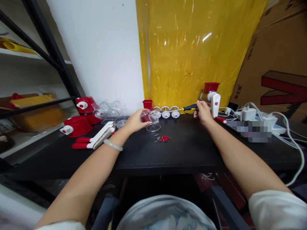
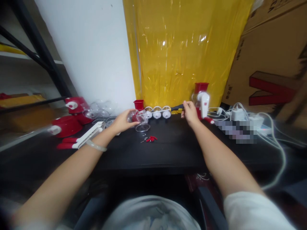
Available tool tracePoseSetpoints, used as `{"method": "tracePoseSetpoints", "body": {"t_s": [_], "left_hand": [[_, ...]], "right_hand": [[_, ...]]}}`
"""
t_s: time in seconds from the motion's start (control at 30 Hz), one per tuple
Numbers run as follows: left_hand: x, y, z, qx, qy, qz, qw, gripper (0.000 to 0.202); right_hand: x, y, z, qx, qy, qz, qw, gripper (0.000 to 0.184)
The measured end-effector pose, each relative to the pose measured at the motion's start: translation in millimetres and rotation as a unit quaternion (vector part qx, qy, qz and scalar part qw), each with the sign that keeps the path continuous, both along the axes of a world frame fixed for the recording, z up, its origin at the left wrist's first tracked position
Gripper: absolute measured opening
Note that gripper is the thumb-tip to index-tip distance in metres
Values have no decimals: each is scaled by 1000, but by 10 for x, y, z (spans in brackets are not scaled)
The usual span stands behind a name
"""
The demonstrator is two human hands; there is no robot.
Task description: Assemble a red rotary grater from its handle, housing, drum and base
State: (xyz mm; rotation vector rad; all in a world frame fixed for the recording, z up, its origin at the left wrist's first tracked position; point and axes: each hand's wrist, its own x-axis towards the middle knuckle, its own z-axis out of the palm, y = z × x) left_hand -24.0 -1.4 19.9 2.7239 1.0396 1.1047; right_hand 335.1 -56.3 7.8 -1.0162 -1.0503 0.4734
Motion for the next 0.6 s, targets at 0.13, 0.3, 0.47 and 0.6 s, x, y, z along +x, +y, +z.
{"method": "tracePoseSetpoints", "body": {"t_s": [0.13,0.3,0.47,0.6], "left_hand": [[1,-2,8,0,2,-16,1000,61],[5,-2,16,3,8,-26,1000,61],[5,5,12,11,19,-34,999,61],[1,8,9,20,21,-36,999,59]], "right_hand": [[6,1,-17,-11,-25,-19,999,45],[-23,22,1,-23,23,2,999,40],[-26,36,20,-2,54,-14,998,32],[-19,34,34,-2,58,-26,998,32]]}}
